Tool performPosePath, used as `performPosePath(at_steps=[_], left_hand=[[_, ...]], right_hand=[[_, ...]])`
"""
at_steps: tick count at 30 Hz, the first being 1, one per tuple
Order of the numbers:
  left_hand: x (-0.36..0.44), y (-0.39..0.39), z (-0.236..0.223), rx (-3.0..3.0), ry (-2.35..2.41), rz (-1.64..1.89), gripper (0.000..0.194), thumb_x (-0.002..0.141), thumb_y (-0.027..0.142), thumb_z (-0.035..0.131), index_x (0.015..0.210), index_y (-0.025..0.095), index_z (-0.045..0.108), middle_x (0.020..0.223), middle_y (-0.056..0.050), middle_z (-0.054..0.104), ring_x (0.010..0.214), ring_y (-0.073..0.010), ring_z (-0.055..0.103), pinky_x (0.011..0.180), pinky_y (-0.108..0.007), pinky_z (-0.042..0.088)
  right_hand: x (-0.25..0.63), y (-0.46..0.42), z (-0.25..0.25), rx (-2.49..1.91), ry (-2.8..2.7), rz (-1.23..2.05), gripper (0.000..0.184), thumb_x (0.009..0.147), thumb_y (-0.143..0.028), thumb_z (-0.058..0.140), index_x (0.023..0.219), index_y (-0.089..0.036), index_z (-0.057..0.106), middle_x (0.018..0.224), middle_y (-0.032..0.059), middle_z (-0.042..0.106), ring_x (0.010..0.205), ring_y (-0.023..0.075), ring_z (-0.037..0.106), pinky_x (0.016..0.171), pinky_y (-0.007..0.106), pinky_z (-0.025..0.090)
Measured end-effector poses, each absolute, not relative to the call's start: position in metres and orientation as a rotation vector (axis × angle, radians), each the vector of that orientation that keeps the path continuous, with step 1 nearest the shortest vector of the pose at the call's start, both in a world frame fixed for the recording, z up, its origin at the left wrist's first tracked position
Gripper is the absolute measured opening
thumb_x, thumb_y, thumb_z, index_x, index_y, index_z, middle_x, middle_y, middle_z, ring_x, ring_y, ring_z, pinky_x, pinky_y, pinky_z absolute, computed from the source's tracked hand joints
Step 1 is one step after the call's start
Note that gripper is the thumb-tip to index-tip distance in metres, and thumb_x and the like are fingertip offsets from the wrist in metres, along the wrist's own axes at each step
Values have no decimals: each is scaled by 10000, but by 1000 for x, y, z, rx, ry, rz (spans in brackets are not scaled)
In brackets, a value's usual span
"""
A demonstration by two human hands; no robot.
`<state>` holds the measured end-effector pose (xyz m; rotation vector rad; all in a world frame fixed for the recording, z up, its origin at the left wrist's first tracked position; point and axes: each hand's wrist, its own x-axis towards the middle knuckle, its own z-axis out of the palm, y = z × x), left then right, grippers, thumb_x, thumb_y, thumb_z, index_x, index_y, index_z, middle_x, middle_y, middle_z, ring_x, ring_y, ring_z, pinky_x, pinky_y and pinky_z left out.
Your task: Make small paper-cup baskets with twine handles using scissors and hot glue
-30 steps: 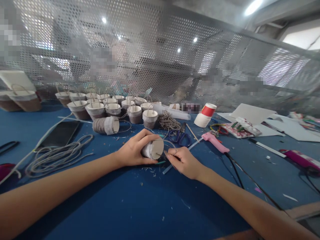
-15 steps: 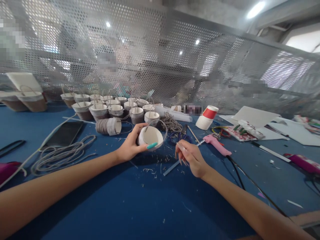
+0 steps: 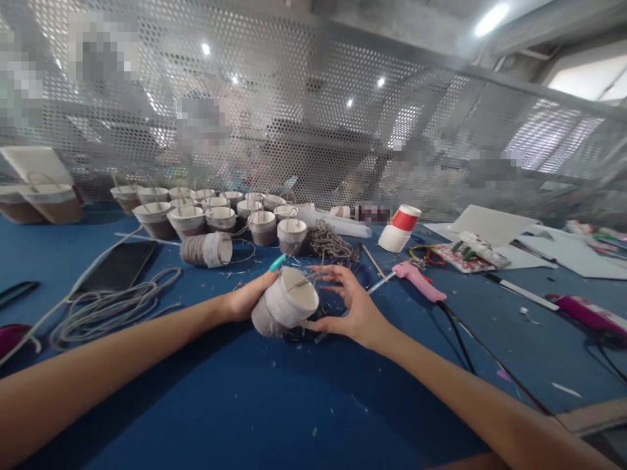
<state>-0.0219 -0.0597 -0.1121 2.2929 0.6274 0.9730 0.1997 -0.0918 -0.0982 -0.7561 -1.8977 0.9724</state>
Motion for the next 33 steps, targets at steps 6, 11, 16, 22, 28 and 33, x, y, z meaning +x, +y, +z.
performPosePath(at_steps=[6, 11, 16, 22, 28, 33], left_hand=[[-9, -69, -96, 1849, 352, 664, 712, 884, 547, -16, 1122, 212, 565, 775, -92, 695, 712, -205, 677, 617, -370, 543], [-6, -74, -87, 1644, 372, 491, 842, 868, 451, -209, 1149, 188, 540, 815, -34, 651, 740, -179, 678, 602, -339, 506], [-13, -66, -89, 1532, 363, 736, 611, 738, 617, 515, 1170, 189, 462, 1083, -139, 600, 929, -254, 627, 726, -404, 529], [-28, -47, -95, 1492, 449, 882, 544, 671, 360, 698, 1139, 180, 485, 1052, -113, 590, 907, -221, 602, 741, -342, 518], [-42, -31, -110, 1060, 385, 861, 509, 761, 520, 568, 1159, 207, 518, 1074, -74, 615, 976, -234, 569, 821, -351, 480], [-36, -33, -110, 969, 393, 839, 487, 809, 554, 479, 1128, 194, 555, 1007, -80, 647, 951, -225, 576, 821, -342, 462]], right_hand=[[189, -96, -100, -491, -1769, 1427, 949, 594, -260, 789, 1314, -313, 174, 1348, 98, 419, 1257, 215, 381, 1039, 457, 294], [187, -99, -100, -581, -1641, 1520, 959, 531, -275, 816, 1281, -311, 220, 1220, 79, 508, 1113, 236, 511, 944, 463, 396], [189, -95, -97, -684, -1478, 1313, 825, 519, -263, 818, 1155, -310, 295, 1158, 50, 515, 1060, 213, 524, 906, 420, 439], [197, -89, -102, -680, -1617, 1130, 847, 585, -291, 789, 1220, -322, 231, 1253, 75, 454, 1075, 203, 503, 931, 428, 419], [208, -94, -100, -942, -1925, 677, 391, 743, -414, 634, 997, -228, 402, 963, 56, 507, 835, 175, 505, 736, 365, 450], [207, -96, -94, -888, -2129, 458, 288, 743, -425, 634, 784, -202, 455, 755, 13, 501, 695, 142, 474, 647, 300, 423]])
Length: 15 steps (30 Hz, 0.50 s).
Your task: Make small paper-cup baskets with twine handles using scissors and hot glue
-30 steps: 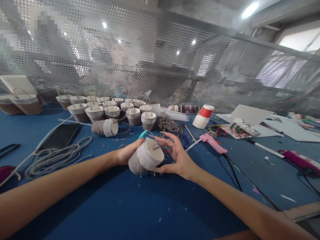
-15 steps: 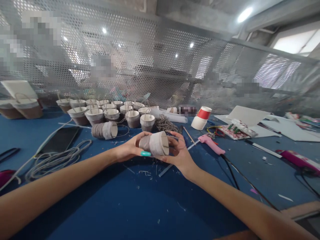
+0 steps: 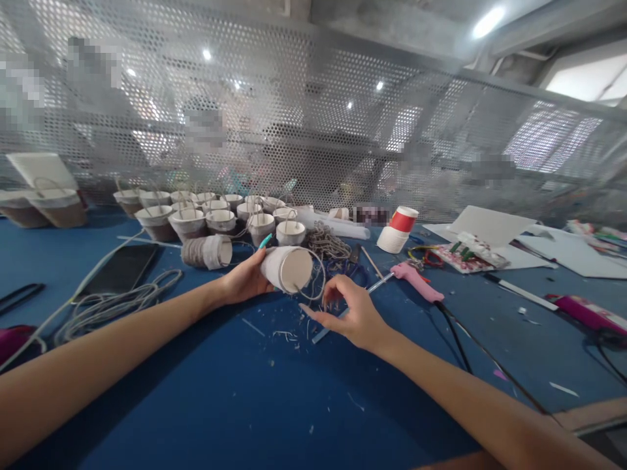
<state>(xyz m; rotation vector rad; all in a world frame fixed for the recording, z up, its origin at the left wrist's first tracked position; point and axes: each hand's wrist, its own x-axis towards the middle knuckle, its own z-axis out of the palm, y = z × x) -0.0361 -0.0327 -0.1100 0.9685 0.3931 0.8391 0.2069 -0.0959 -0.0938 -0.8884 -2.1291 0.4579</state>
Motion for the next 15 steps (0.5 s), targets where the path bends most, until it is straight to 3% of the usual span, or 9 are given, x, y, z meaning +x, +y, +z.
performPosePath(at_steps=[4, 7, 15], left_hand=[[-35, -33, -108, 954, 397, 814, 481, 816, 565, 458, 1108, 199, 568, 970, -72, 657, 912, -211, 586, 793, -324, 461], [-36, -31, -109, 957, 420, 809, 477, 810, 567, 468, 1110, 210, 565, 999, -63, 647, 920, -207, 579, 802, -318, 454], [-34, -36, -102, 1052, 460, 782, 498, 836, 522, 453, 1280, 295, 441, 1282, -36, 499, 1104, -246, 487, 841, -348, 448]], right_hand=[[203, -98, -91, -738, -2199, 339, 195, 836, -372, 535, 773, -194, 484, 720, 16, 516, 686, 134, 481, 642, 281, 416], [200, -99, -89, -699, -2233, 300, 209, 819, -392, 559, 828, -190, 504, 741, 20, 525, 684, 133, 493, 642, 275, 423], [196, -103, -89, -740, -2255, 247, 168, 903, -300, 433, 802, -183, 499, 700, 11, 508, 638, 115, 472, 616, 252, 399]])
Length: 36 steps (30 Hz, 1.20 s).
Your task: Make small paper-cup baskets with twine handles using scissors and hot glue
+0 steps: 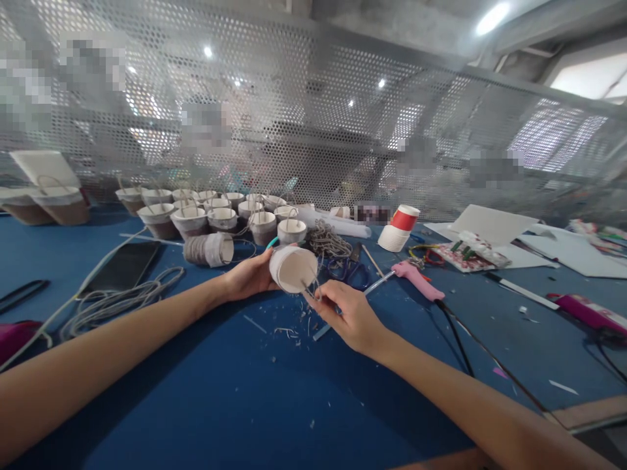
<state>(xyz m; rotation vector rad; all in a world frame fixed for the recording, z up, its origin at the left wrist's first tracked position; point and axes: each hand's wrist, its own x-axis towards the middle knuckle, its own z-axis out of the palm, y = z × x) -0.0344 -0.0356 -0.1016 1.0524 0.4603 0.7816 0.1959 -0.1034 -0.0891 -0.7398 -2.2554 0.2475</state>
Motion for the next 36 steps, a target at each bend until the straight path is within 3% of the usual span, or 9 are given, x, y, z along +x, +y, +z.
performPosePath(at_steps=[4, 18, 26, 36], left_hand=[[-35, -37, -100, 1047, 474, 779, 462, 849, 492, 449, 1285, 341, 436, 1278, -9, 500, 1092, -237, 490, 846, -354, 443], [-38, -34, -104, 1046, 398, 783, 548, 820, 381, 522, 1338, 318, 355, 1278, -38, 496, 1105, -247, 474, 849, -359, 429], [-34, -37, -100, 1005, 508, 804, 415, 861, 409, 453, 1234, 230, 490, 1180, -46, 570, 1050, -222, 524, 838, -318, 450], [-29, -31, -95, 1097, 714, 586, 522, 843, 591, 353, 1009, 148, 572, 711, -76, 643, 564, -151, 607, 527, -227, 466]], right_hand=[[195, -104, -89, -724, -2278, 162, 179, 912, -273, 408, 786, -178, 492, 668, 7, 492, 620, 117, 461, 604, 259, 392], [191, -105, -91, -679, -2330, 158, 219, 923, -257, 392, 805, -152, 544, 713, 42, 568, 687, 134, 528, 667, 278, 419], [194, -108, -85, -704, -2355, 129, 227, 857, -390, 495, 845, -166, 535, 676, 16, 543, 633, 130, 489, 633, 286, 395], [204, -108, -78, -817, -1955, 673, 270, 885, -421, 418, 784, -182, 496, 621, -11, 518, 546, 103, 484, 537, 250, 386]])
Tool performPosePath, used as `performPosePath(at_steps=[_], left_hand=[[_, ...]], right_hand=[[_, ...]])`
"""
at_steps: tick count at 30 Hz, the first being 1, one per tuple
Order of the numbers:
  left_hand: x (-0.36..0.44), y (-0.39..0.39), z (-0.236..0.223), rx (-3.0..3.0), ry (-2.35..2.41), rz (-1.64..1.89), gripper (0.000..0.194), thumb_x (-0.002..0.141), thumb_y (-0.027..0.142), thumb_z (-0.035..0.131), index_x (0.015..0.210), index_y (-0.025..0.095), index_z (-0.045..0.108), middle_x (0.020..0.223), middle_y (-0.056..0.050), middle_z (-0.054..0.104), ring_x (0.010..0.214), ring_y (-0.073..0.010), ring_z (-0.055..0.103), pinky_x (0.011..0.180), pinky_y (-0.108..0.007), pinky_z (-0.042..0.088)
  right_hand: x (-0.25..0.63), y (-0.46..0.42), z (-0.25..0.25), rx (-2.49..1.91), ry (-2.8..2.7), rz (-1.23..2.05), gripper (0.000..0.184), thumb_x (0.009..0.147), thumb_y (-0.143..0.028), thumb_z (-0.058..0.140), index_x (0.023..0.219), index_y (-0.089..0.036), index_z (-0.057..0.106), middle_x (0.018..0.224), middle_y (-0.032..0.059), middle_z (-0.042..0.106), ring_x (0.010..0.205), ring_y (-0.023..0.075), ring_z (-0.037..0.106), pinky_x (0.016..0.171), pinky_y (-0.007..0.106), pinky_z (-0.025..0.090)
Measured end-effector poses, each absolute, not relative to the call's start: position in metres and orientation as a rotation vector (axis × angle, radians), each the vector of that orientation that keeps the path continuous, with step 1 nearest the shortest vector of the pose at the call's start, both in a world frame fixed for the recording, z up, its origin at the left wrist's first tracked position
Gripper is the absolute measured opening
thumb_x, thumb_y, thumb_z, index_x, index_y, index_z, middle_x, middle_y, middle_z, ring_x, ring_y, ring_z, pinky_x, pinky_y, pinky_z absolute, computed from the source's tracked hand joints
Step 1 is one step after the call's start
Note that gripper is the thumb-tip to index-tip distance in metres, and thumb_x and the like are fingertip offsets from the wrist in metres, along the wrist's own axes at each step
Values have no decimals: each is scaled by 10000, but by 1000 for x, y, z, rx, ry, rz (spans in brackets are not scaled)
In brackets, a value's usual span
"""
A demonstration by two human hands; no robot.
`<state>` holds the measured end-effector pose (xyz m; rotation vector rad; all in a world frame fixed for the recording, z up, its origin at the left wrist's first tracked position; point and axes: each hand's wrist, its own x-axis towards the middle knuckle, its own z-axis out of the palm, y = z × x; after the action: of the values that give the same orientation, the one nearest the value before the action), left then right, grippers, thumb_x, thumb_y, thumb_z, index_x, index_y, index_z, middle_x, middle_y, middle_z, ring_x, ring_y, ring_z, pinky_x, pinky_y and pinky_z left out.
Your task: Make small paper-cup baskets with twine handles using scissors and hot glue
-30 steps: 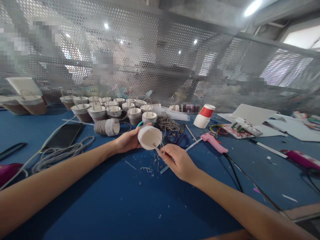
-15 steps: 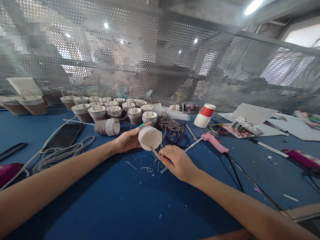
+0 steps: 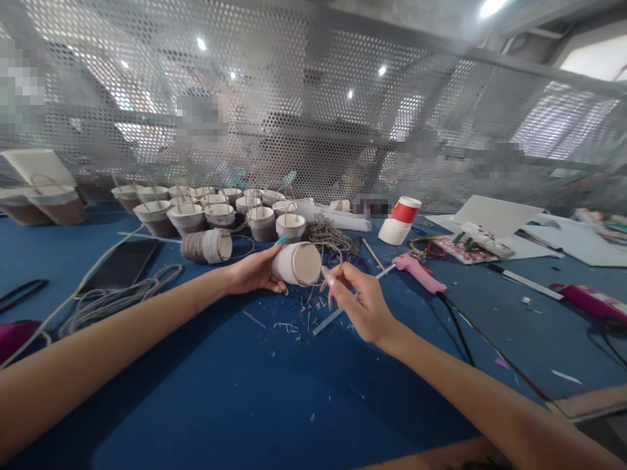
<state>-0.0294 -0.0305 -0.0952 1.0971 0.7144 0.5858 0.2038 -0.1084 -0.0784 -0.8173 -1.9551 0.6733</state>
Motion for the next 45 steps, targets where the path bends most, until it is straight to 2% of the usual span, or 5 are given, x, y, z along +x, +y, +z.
performPosePath(at_steps=[9, 24, 29, 35, 45], left_hand=[[-25, -37, -87, 881, 721, 283, 593, 777, 638, 386, 758, 111, 655, 588, -111, 616, 417, -122, 507, 302, -169, 341], [-19, -44, -83, 810, 769, -80, 748, 744, 730, 270, 787, 110, 687, 479, -96, 576, 296, -95, 376, 219, -151, 179], [-12, -64, -72, 1017, 680, 137, 876, 704, 799, 202, 843, 80, 684, 700, -165, 677, 596, -212, 631, 487, -267, 490], [-3, -69, -77, 1198, 499, 622, 623, 723, 593, 567, 1218, 223, 488, 1169, -105, 576, 1097, -310, 512, 850, -434, 447], [-17, -51, -104, 1184, 516, 940, 518, 640, 404, 725, 1100, 227, 565, 1026, -51, 594, 819, -179, 574, 676, -269, 487]], right_hand=[[225, -88, -86, -754, -1907, 566, 186, 882, -323, 405, 1017, -200, 442, 790, 22, 531, 667, 132, 512, 606, 288, 437], [210, -95, -85, -403, -1947, 1163, 987, 600, -236, 767, 1351, -304, 131, 1382, 120, 339, 1219, 241, 429, 998, 446, 378], [202, -94, -93, -627, -1824, 1024, 791, 627, -284, 761, 1265, -290, 296, 1261, 106, 435, 1111, 229, 507, 889, 397, 477], [196, -97, -90, -674, -1669, 996, 723, 634, -331, 750, 1183, -298, 280, 1204, 91, 448, 1062, 227, 524, 820, 396, 519], [221, -82, -93, -692, -2008, 674, 497, 763, -445, 616, 1143, -232, 376, 1120, 99, 460, 979, 206, 506, 817, 383, 466]])
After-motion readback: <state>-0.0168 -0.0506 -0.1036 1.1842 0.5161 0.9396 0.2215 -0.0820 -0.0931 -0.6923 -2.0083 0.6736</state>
